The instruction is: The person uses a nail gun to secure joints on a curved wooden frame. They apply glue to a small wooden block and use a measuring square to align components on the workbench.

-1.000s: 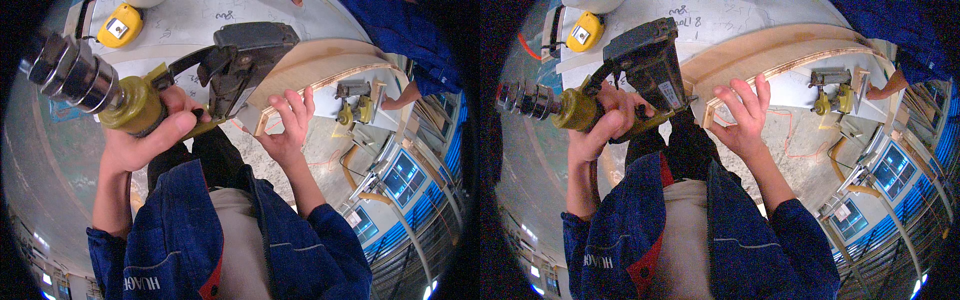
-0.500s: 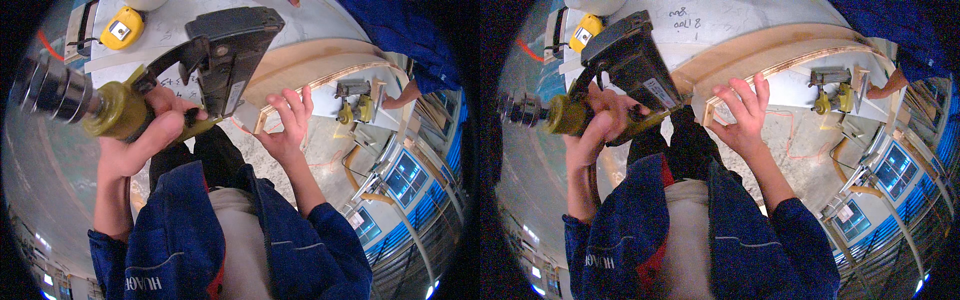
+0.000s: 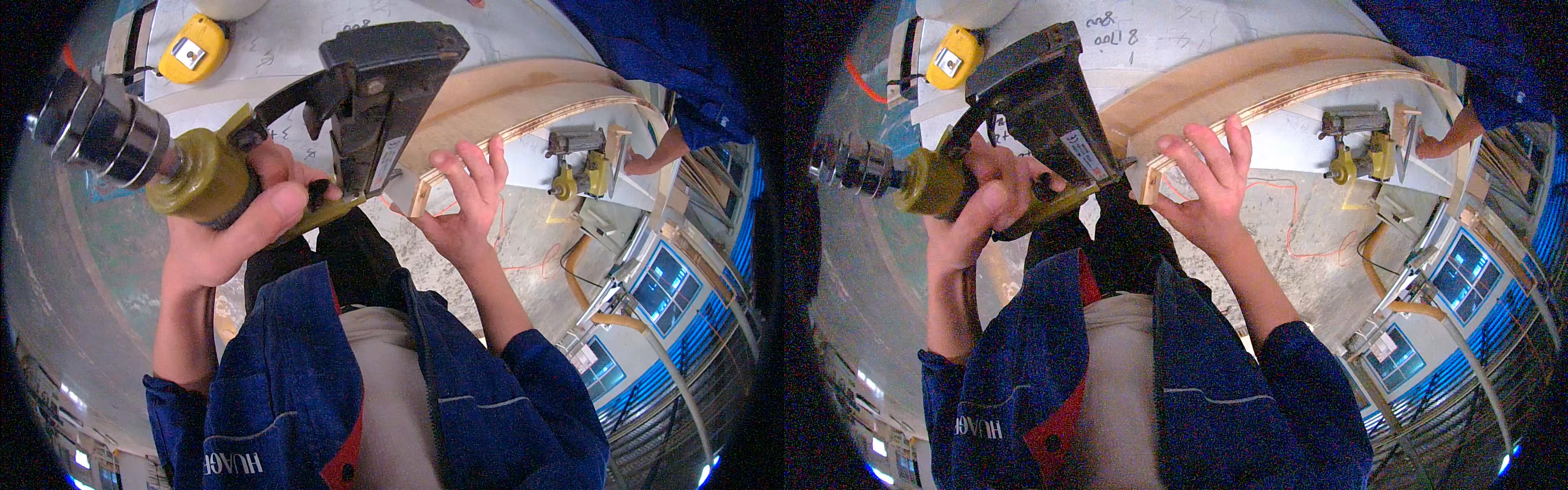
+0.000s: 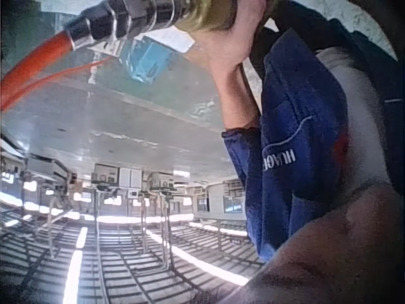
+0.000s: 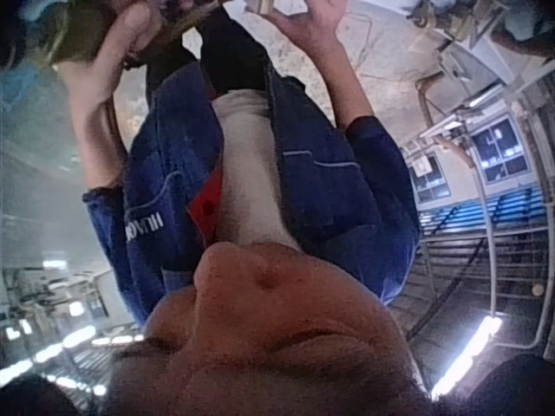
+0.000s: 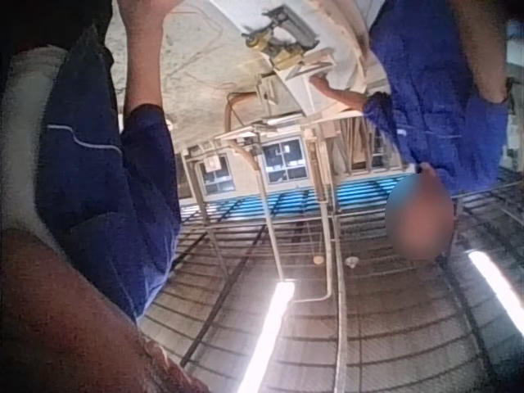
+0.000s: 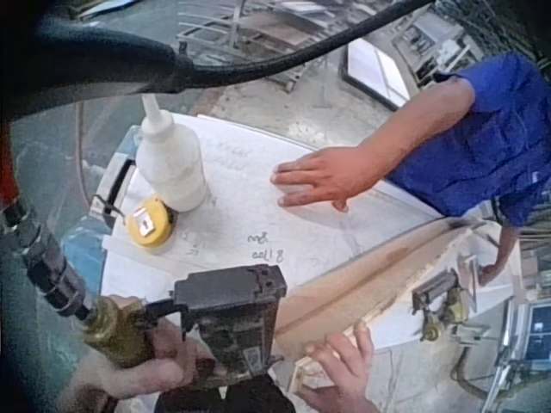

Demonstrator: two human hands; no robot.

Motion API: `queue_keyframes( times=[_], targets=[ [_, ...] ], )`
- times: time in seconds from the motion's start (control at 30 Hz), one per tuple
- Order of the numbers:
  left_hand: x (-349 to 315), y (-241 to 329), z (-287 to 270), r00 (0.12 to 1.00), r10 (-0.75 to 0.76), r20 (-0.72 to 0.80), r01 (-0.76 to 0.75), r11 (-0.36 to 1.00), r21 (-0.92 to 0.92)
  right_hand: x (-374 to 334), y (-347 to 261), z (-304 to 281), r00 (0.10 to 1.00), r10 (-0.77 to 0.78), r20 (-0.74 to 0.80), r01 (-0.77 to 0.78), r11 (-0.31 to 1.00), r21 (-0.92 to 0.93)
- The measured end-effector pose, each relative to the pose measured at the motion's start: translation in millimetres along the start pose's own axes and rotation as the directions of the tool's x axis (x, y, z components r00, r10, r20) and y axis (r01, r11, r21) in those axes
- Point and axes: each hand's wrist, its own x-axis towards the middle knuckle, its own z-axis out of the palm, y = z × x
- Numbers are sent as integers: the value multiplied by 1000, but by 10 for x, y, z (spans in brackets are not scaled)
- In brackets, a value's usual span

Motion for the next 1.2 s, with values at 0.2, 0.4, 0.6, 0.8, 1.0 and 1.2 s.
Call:
queue_keyframes(
  times=[0.2,0.4,0.6,0.8,1.0,1.2],
  targets=[
    [-19,64,8,998,31,-46,-24,990,137,21,9,-19,1000,-20,3,20,1000,-7],
    [-130,572,-92,971,235,-30,-228,960,163,3,-7,-35,1000,-21,-8,22,1000,13],
    [-605,551,-81,938,230,-258,-160,951,266,-129,-365,-54,948,216,-233,-154,953,259],
    [-960,375,-28,921,79,-381,-11,984,178,-174,-688,275,711,678,-189,-304,538,786],
    [-935,275,167,930,2,-369,73,979,189,-87,-739,185,658,733,-171,-339,491,802],
    [-910,271,233,925,-15,-379,91,979,182,-125,-761,234,677,736,-28,-352,357,865]
  ],
)
